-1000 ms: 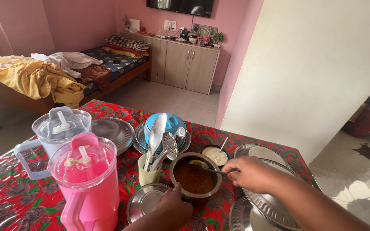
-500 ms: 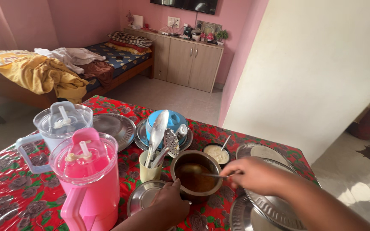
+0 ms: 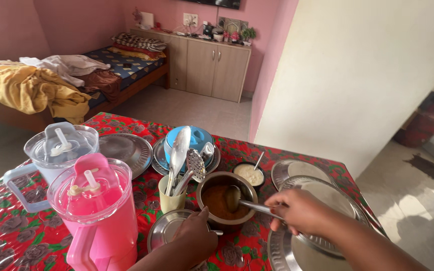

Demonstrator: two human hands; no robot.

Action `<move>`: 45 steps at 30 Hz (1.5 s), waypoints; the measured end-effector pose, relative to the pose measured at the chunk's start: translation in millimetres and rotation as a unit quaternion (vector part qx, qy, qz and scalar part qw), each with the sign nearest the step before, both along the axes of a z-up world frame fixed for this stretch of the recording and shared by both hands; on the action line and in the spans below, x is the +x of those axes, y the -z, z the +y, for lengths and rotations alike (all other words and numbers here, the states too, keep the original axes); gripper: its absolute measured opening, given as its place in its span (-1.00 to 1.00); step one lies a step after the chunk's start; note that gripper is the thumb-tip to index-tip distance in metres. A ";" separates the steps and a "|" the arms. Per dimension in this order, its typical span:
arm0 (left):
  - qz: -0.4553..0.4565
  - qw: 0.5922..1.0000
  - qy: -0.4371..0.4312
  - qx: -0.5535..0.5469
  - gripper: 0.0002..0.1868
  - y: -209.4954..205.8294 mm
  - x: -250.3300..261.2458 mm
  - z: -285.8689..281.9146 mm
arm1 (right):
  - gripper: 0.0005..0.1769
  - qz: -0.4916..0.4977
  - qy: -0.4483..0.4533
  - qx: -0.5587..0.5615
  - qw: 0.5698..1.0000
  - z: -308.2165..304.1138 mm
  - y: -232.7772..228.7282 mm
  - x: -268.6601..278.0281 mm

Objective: The person arranges stainless steel plates on a table, then uses a ladle and spoon to serve rice, a yellow curry, and a chickpea dish onto a plate. The person also handles a blue food container and a pink water bottle during the process.

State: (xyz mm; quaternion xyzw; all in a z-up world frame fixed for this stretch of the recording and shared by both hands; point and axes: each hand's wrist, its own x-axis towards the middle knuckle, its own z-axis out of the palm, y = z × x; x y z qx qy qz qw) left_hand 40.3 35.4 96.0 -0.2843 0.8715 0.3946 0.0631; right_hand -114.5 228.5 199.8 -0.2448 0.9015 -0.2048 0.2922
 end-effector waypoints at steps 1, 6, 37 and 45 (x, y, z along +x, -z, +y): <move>-0.002 1.000 0.004 0.000 -0.15 -0.3 -0.3 -1.3 | -0.64 -0.005 -0.011 -0.001 1.000 -3.8 4.1 -0.4; -0.016 1.000 0.013 0.012 -0.15 -3.6 0.1 -3.8 | -0.65 -0.086 0.016 -0.011 0.996 -19.3 19.5 0.8; -0.153 0.974 -0.130 -0.106 0.12 -11.4 55.5 -9.0 | -0.71 -0.111 -0.003 -0.157 0.981 -47.0 175.0 59.8; -0.145 0.967 -0.212 0.007 0.16 -0.1 42.5 -20.4 | -0.65 -0.370 0.177 -0.209 0.888 -71.8 221.5 42.3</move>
